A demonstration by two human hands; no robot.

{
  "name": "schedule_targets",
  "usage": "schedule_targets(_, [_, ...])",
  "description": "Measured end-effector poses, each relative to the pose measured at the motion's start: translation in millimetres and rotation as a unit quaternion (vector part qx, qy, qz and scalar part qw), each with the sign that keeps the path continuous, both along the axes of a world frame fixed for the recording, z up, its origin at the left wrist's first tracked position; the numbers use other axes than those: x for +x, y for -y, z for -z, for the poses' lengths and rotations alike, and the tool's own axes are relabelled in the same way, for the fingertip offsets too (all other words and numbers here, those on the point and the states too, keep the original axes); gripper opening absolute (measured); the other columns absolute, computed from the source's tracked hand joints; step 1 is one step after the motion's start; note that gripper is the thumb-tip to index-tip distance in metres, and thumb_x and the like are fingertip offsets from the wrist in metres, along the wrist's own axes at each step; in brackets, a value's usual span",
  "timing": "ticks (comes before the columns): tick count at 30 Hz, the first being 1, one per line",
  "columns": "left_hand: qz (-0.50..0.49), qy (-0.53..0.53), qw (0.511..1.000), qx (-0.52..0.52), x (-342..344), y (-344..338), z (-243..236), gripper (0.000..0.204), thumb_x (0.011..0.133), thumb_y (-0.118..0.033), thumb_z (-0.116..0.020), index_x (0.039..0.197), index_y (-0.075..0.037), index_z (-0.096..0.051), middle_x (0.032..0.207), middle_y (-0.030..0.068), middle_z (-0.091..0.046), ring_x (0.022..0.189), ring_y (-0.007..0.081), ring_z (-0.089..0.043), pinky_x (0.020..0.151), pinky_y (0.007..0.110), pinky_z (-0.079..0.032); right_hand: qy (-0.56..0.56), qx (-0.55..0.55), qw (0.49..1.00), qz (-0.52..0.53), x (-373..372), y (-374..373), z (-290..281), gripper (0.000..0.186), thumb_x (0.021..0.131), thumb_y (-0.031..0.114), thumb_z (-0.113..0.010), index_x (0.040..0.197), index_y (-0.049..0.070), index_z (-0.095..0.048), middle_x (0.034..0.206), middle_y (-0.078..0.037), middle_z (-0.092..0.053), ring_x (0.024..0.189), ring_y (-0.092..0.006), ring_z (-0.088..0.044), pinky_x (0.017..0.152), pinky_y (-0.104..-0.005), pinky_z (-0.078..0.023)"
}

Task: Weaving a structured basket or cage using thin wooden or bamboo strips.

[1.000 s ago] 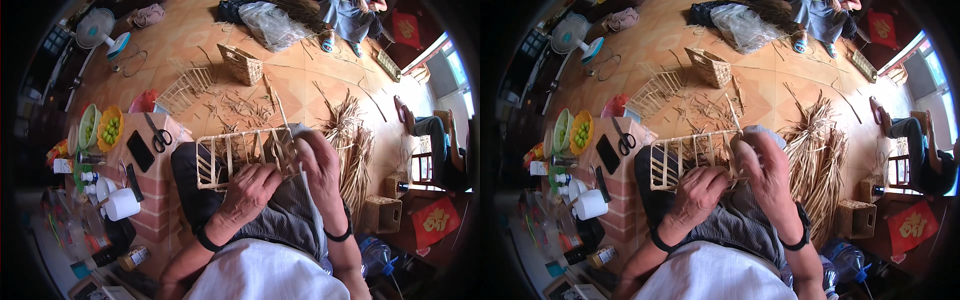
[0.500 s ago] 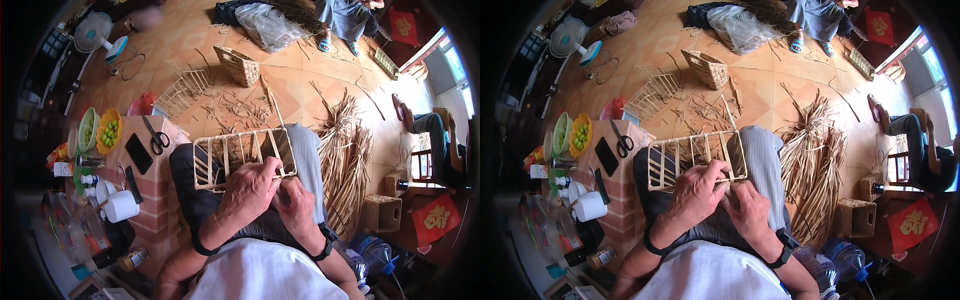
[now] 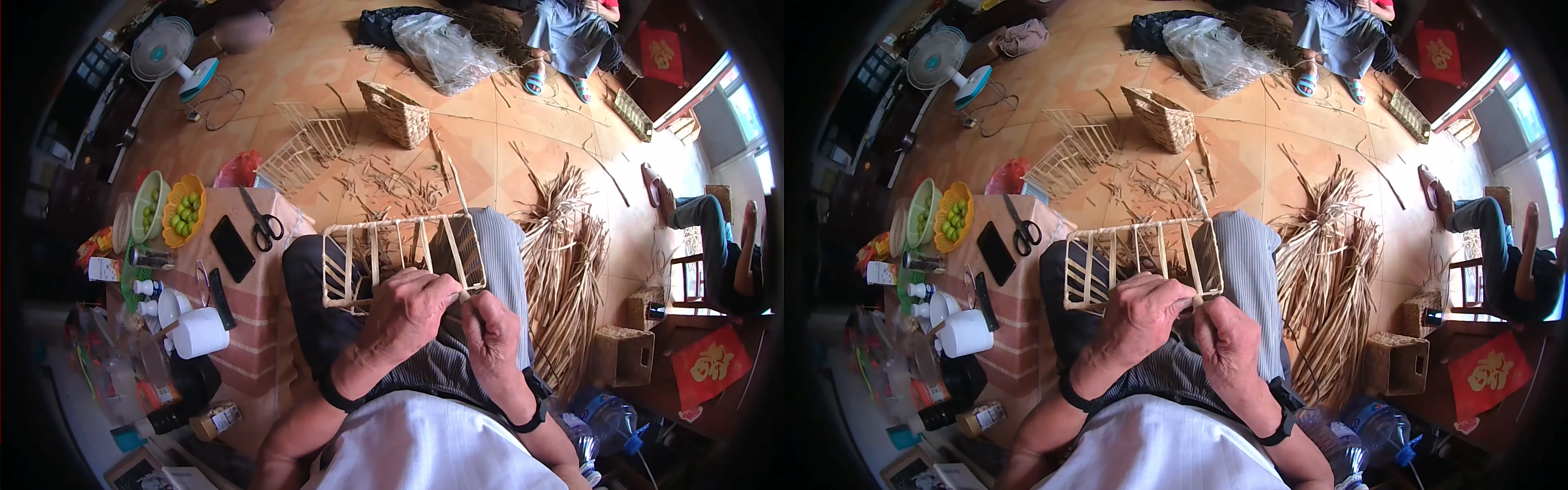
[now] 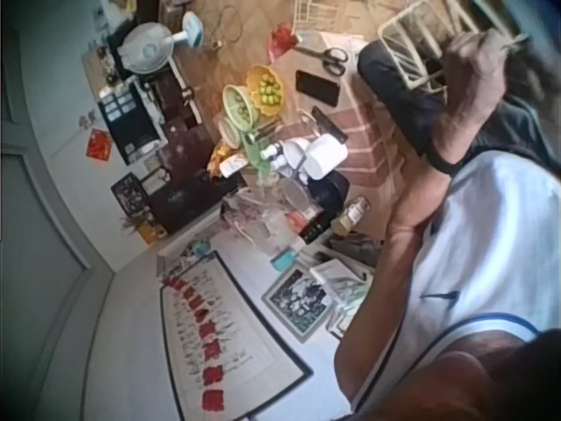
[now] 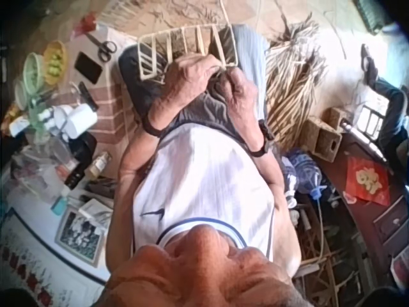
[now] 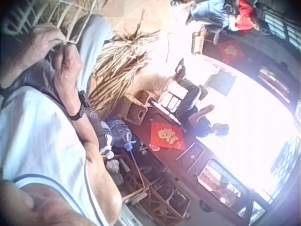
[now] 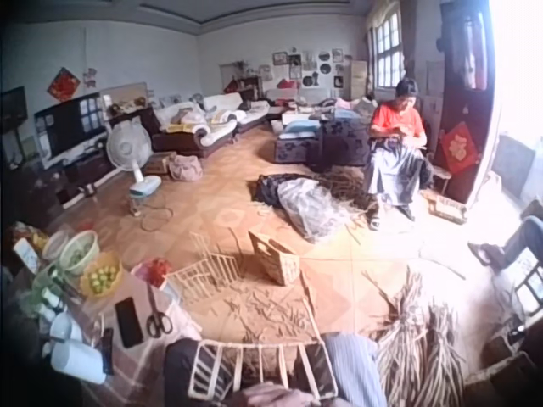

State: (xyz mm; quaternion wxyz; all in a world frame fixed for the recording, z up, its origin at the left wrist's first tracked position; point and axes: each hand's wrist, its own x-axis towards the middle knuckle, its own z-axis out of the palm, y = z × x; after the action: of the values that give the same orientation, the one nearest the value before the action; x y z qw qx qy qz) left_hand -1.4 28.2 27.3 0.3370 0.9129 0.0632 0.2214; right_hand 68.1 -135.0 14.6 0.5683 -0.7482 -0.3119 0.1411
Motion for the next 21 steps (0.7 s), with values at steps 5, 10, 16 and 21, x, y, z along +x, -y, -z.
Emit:
schedule_targets(5, [0.010, 0.006, 1.000, 0.013, 0, 1, -1, 0.018, 0.083, -0.003, -0.081, 0.099, -0.007, -0.072, 0.078, 0.0119, -0.071, 0.076, 0.0343, -0.072, 0.069, 0.045, -0.056, -0.026, -0.015, 0.999, -0.013, -5, 1, -1, 0.015, 0.098, -0.007, -0.062, 0.087, -0.001, -0.055, 0.074, -0.008, -0.054, 0.065, -0.0157, -0.050, 0.059, -0.0310, -0.044])
schedule_targets(10, [0.052, 0.000, 0.999, 0.010, 3, -4, -4, 0.028, 0.085, -0.003, -0.080, 0.112, -0.008, -0.074, 0.081, 0.0112, -0.072, 0.077, 0.0321, -0.073, 0.071, 0.042, -0.058, -0.246, -0.023, 0.969, 0.012, 0, 25, -4, 0.023, 0.112, 0.020, -0.063, 0.096, 0.005, -0.066, 0.074, 0.010, -0.046, 0.064, -0.0009, -0.036, 0.056, -0.0222, -0.028])
schedule_targets(16, [0.031, -0.033, 0.999, -0.001, 3, -2, -4, 0.024, 0.085, -0.003, -0.081, 0.107, -0.008, -0.073, 0.081, 0.0106, -0.072, 0.076, 0.0323, -0.072, 0.071, 0.043, -0.057, -0.200, 0.006, 0.979, 0.047, 29, 46, -17, 0.030, 0.110, 0.025, -0.067, 0.090, 0.003, -0.069, 0.069, 0.010, -0.044, 0.062, -0.0003, -0.035, 0.055, -0.0230, -0.024])
schedule_targets(21, [0.033, -0.031, 0.999, 0.017, 3, 0, -7, 0.026, 0.085, -0.006, -0.082, 0.108, -0.007, -0.071, 0.080, 0.0109, -0.072, 0.075, 0.0326, -0.072, 0.069, 0.043, -0.055, 0.019, -0.021, 0.998, 0.061, 65, 17, -20, 0.023, 0.104, 0.012, -0.074, 0.086, -0.002, -0.066, 0.063, 0.000, -0.047, 0.056, -0.0062, -0.038, 0.052, -0.0269, -0.030])
